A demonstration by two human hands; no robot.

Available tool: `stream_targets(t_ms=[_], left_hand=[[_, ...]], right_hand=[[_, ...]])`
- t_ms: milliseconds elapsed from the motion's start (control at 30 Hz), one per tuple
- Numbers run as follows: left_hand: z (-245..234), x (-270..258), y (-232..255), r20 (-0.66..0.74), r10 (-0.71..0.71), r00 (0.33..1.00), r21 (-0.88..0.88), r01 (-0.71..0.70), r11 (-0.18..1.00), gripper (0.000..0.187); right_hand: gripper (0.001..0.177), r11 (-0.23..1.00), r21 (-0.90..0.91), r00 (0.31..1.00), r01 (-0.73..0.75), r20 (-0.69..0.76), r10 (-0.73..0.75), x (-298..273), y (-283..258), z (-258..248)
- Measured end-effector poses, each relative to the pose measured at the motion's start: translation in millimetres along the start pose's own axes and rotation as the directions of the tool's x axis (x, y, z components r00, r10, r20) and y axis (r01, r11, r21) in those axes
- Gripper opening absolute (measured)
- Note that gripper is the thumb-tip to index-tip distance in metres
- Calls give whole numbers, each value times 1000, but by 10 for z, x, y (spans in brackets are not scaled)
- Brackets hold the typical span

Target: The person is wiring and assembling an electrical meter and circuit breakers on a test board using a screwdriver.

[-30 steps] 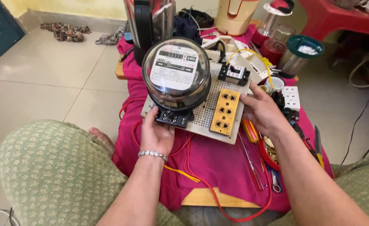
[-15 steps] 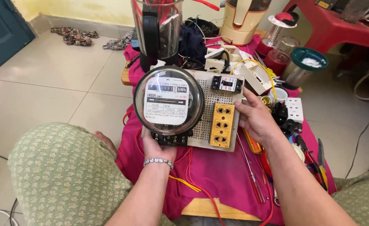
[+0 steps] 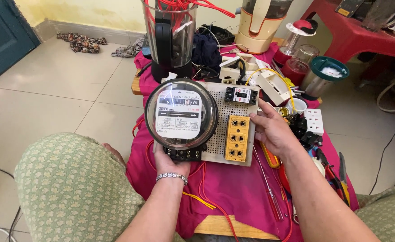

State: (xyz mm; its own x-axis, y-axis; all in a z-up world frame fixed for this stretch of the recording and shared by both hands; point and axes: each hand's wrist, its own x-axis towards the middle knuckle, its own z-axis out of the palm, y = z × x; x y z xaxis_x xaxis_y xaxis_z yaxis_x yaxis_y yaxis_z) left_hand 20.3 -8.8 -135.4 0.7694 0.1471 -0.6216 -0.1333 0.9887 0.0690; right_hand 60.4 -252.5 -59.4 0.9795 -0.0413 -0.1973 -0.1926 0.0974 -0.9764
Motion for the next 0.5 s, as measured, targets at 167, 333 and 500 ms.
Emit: stream_targets(t_ms=[167, 333, 500], left_hand=[[-21, 27, 8, 3, 5, 1000, 4, -5, 1000, 42], [6, 94, 33, 18, -7, 1000, 10, 7, 1000, 40], [-49, 327, 64, 42, -28, 999, 64, 26, 998, 37]], right_hand=[[58, 1000, 0, 1000, -6, 12, 6, 42, 16, -13], [56, 1000, -11, 1000, -11, -15, 11, 14, 47, 21], [54, 998, -18, 997, -67, -48, 66, 49, 181, -25]])
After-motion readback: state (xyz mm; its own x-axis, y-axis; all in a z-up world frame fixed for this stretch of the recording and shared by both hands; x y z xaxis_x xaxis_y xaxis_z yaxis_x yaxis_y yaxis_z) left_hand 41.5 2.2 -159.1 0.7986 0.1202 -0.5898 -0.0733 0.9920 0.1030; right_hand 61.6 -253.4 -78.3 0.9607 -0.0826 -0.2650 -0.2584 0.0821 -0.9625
